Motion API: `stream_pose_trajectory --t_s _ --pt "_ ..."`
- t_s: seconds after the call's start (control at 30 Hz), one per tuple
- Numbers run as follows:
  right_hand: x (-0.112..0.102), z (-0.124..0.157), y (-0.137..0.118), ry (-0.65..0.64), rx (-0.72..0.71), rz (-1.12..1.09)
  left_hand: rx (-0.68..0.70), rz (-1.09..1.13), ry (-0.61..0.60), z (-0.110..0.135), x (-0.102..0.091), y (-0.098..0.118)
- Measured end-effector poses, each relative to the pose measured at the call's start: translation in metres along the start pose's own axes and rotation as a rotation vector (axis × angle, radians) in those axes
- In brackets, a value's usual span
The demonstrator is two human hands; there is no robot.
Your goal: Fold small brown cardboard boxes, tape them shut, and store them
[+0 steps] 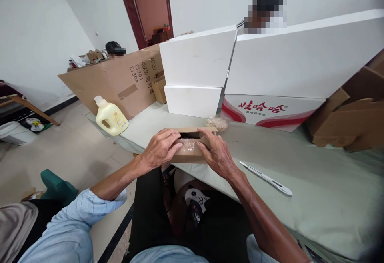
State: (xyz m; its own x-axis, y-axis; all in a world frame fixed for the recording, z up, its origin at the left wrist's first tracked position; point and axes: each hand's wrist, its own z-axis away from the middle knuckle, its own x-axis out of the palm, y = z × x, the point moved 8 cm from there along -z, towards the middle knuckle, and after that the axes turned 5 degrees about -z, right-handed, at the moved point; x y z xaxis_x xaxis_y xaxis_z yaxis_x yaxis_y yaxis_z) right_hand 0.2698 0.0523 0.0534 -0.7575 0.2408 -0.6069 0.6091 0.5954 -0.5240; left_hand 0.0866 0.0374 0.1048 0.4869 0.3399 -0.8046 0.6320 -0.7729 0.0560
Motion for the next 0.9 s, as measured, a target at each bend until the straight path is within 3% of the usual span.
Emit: stream_pose_trajectory --t_s 0.17,0.33,0.7,0.9 --pt "-0.002 0.0 -0.003 0.012 -0.002 -0.015 -0.146 0.011 -0.271 -0.013 0.014 -0.009" --pt "-0.003 0.002 -0.001 0.017 0.009 -0.012 -0.281 0.141 -0.37 -0.023 0.021 -0.018" --pt "-0.002 0.001 0.0 0.004 0.018 -0.014 -0.404 0.199 -0.278 -0.029 0.022 -0.025" --pt "-0.001 0.001 -0.001 0.014 0.008 -0.006 -0.335 0.262 -0.158 -0.029 0.021 -0.023"
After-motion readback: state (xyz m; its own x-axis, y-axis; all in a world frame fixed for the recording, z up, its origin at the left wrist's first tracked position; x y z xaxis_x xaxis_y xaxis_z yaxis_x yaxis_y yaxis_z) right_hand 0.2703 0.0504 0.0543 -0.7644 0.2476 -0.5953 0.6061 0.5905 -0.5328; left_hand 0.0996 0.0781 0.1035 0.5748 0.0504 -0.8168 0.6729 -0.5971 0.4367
